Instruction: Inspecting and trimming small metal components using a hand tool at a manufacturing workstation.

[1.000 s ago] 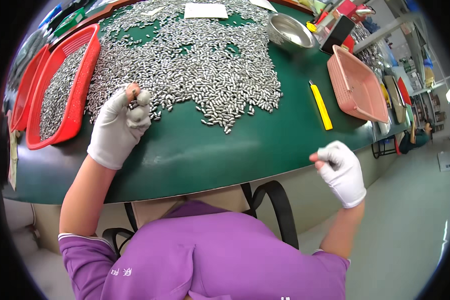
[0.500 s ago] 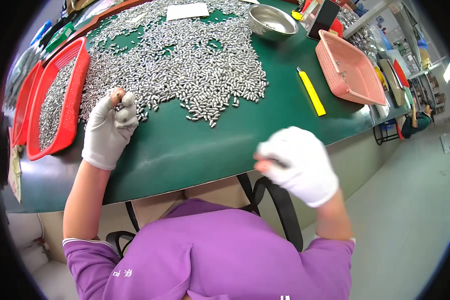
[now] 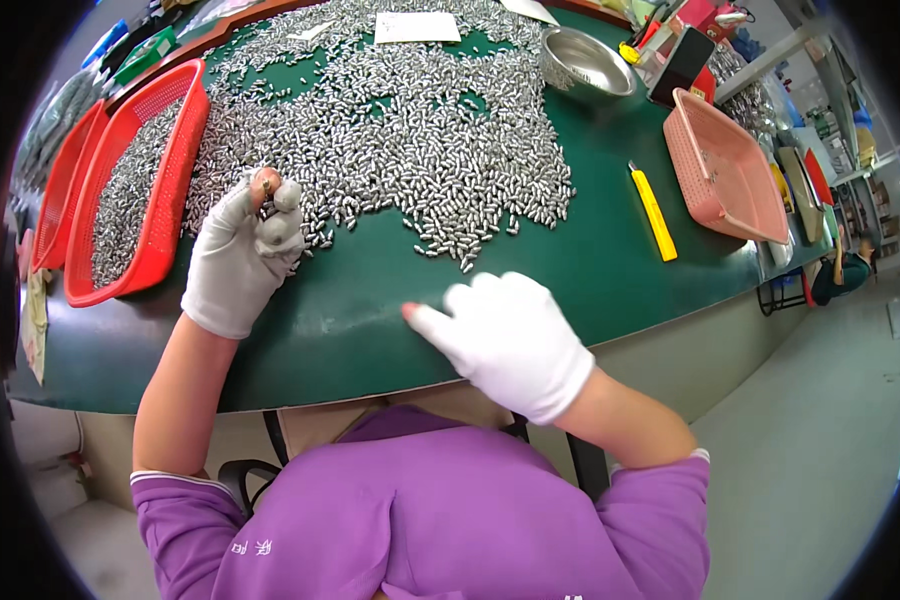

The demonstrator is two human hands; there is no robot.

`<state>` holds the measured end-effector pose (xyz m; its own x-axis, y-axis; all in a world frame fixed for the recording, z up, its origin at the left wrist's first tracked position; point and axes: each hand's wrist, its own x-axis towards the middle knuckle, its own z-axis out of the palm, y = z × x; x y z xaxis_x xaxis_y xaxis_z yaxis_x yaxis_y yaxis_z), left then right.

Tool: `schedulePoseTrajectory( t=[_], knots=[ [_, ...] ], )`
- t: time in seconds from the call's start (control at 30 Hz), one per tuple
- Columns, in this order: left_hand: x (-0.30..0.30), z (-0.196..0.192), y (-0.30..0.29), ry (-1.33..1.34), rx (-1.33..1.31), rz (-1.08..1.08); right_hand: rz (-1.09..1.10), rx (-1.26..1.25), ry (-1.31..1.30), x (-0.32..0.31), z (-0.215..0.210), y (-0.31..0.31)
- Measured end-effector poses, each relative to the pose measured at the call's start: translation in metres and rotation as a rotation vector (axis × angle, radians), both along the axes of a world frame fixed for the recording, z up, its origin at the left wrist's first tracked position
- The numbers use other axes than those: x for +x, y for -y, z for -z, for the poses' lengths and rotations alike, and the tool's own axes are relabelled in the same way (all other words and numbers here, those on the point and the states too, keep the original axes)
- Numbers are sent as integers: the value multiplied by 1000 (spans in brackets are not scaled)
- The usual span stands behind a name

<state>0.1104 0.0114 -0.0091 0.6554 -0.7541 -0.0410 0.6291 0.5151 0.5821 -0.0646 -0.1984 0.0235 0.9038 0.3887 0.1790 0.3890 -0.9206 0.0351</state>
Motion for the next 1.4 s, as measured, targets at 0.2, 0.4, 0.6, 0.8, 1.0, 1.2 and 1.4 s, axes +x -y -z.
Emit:
schedulePoseTrajectory(
  t=[0.2,0.4,0.6,0.8,1.0,1.2,1.4],
  knots=[
    [0,3,-2,-18,-18,-31,171,-121,-64,-70,-13,63],
    [-2,-1,1,-82,-2,-31,530,-304,-251,-138,-21,109],
    [-10,-10,7,-119,72,-36,708,-181,-367,-130,-25,111],
    [-11,-6,9,-89,89,28,194,327,-29,-56,-54,79],
    [-13,-11,7,-11,47,64,-11,491,305,63,-41,47],
    [-10,-12,5,56,65,55,51,499,329,119,-13,35],
    [-18,-5,-2,-105,99,92,-2,423,120,107,3,26]
  ],
)
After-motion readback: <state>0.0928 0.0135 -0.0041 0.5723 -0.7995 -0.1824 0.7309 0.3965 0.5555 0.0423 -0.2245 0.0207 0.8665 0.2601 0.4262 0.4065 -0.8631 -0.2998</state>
